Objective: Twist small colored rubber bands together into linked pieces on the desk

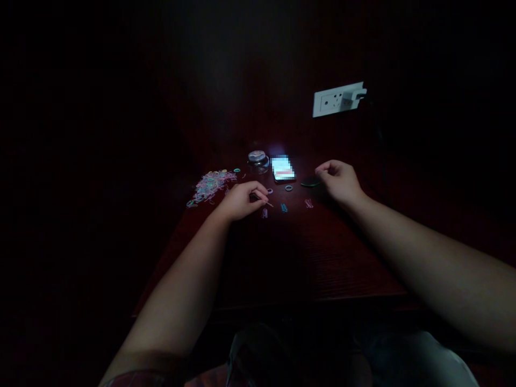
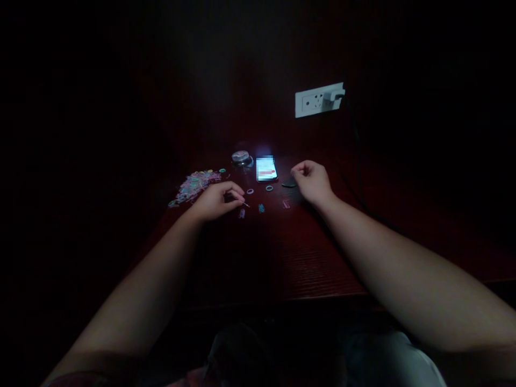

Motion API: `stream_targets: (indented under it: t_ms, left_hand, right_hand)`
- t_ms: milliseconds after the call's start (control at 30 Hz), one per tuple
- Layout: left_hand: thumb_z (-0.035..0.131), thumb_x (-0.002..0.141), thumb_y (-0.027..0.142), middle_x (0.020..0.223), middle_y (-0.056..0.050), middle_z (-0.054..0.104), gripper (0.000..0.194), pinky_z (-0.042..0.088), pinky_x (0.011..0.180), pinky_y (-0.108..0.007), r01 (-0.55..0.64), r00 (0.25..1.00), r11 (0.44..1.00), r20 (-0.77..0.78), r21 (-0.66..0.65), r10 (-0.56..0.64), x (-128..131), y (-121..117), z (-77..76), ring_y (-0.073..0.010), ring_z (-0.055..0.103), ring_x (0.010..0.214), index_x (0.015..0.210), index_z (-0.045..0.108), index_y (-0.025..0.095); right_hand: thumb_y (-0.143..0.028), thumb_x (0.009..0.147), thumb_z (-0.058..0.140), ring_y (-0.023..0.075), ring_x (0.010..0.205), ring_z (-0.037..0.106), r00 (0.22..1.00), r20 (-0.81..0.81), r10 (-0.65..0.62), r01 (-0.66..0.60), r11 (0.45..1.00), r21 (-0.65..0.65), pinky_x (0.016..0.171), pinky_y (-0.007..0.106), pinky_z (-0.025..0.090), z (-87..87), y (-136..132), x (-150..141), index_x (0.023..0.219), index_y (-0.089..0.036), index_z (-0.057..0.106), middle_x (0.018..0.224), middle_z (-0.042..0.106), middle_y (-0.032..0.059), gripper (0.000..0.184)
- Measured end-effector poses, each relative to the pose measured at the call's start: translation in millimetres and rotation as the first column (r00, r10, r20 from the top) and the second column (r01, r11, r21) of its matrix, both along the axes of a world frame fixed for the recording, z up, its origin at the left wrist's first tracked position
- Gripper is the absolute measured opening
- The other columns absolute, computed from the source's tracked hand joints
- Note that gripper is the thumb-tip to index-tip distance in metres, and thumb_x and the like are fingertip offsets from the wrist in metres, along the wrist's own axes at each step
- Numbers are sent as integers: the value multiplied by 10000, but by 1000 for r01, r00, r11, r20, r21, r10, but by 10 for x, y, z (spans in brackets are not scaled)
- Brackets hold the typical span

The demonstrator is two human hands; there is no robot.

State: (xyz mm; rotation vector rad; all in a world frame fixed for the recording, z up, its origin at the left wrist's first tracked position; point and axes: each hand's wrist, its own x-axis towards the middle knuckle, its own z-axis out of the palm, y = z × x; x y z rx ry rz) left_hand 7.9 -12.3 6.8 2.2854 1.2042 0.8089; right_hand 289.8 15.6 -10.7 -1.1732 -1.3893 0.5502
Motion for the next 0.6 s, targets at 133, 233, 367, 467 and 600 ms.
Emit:
stream_targets:
  t_ms: [133,233,367,467,600]
  left_hand:
    - [649,770,200,908,-39,746,166,533,830,-287,31,999,994,-31,-106,-35,-46,4,-6,-157,702,862,935,637,210]
    - [640,782,189,922,-38,746,155,526,852,-288,21,999,996,-36,-87,-25,-54,15,-14,-154,699,875,936,642,209]
    - [617,804,166,936,-35,735,161,518,850,-274,21,1000,1000,-21,11,-21,-19,34,-27,-145,688,888,956,645,212]
    - [596,816,147,941,-33,725,167,511,839,-264,41,999,991,9,127,-42,31,47,-30,-136,680,883,966,645,202]
    - [599,812,132,929,-31,725,169,509,811,-263,75,997,981,6,181,-77,61,54,-31,-135,679,861,963,650,187]
  right_hand:
    - [-221,760,618,121,576,499,1000,0,-3,3,1000,-21,537,276,404,-28,28,15,732,-177,620,672,602,16,53]
    - [-225,771,622,122,578,502,1000,19,3,-3,1000,-13,550,283,412,-35,36,9,730,-178,618,669,593,16,62]
    - [-224,782,623,136,612,536,994,105,38,-37,999,-14,590,301,444,-22,-9,-37,740,-173,629,713,628,37,66]
    - [-275,797,632,163,659,574,969,213,123,-116,992,-47,623,323,476,-13,-81,-88,770,-171,654,738,663,55,111]
    - [-378,812,640,210,737,611,932,306,194,-173,980,-96,668,370,512,-27,-130,-116,823,-180,678,749,690,71,201]
